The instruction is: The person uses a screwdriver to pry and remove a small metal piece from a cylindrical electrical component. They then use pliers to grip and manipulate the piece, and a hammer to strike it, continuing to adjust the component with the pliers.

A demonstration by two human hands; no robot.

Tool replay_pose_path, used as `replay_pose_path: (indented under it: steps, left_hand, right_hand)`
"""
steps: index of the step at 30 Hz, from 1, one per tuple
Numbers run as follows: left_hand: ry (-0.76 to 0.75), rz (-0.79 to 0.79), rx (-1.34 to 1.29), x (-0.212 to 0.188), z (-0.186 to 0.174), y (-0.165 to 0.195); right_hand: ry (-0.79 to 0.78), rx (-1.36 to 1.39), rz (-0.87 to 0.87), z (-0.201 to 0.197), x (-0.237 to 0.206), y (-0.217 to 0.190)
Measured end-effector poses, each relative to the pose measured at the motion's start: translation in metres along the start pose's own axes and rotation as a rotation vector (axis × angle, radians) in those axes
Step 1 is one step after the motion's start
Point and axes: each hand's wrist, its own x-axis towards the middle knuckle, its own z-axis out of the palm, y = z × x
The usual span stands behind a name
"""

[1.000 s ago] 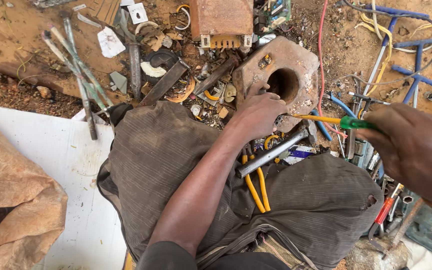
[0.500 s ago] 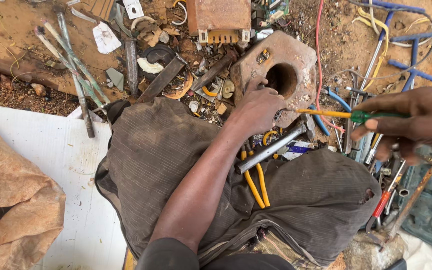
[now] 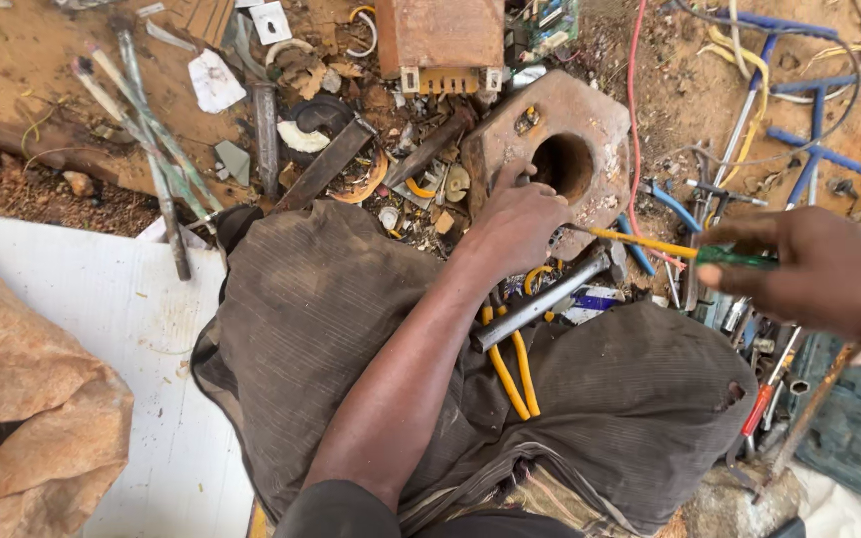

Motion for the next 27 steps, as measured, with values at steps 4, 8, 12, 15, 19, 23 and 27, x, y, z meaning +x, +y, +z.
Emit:
replay_pose_path:
  steps: [4, 8, 12, 15, 19, 23, 27]
  left_hand:
    - [0.004, 0.005, -0.017, 0.001, 0.001, -0.001]
    - [0.017, -0.006, -0.094, -0.001, 0.001, 0.000]
    - [-0.085, -0.052, -0.043, 0.000, -0.003, 0.003]
    - [-0.060, -0.052, -0.056, 0.001, -0.005, 0.003]
    - [-0.097, -0.051, -0.038, 0.002, -0.003, 0.003]
    - [-0.149, -0.082, -0.113, 0.004, 0.000, 0.004]
    - [-0.105, -0.049, -0.002, 0.003, -0.001, 0.002]
  right_hand:
    - [0.031, -0.048, -0.085, 0.003, 0.013, -0.004]
    - [0.288, -0.925, -0.297, 0.011, 0.010, 0.001]
    - [0.637, -1.202, -0.612, 0.005, -0.005, -0.009]
    - [0.267, -0.559, -0.160, -0.003, -0.008, -0.021]
    - [0.064, -0.194, -0.010, -0.002, 0.004, -0.020]
    - [0.501, -1.104, -0.409, 0.012, 0.006, 0.001]
    - [0.683, -0.970, -0.680, 0.016, 0.000, 0.008]
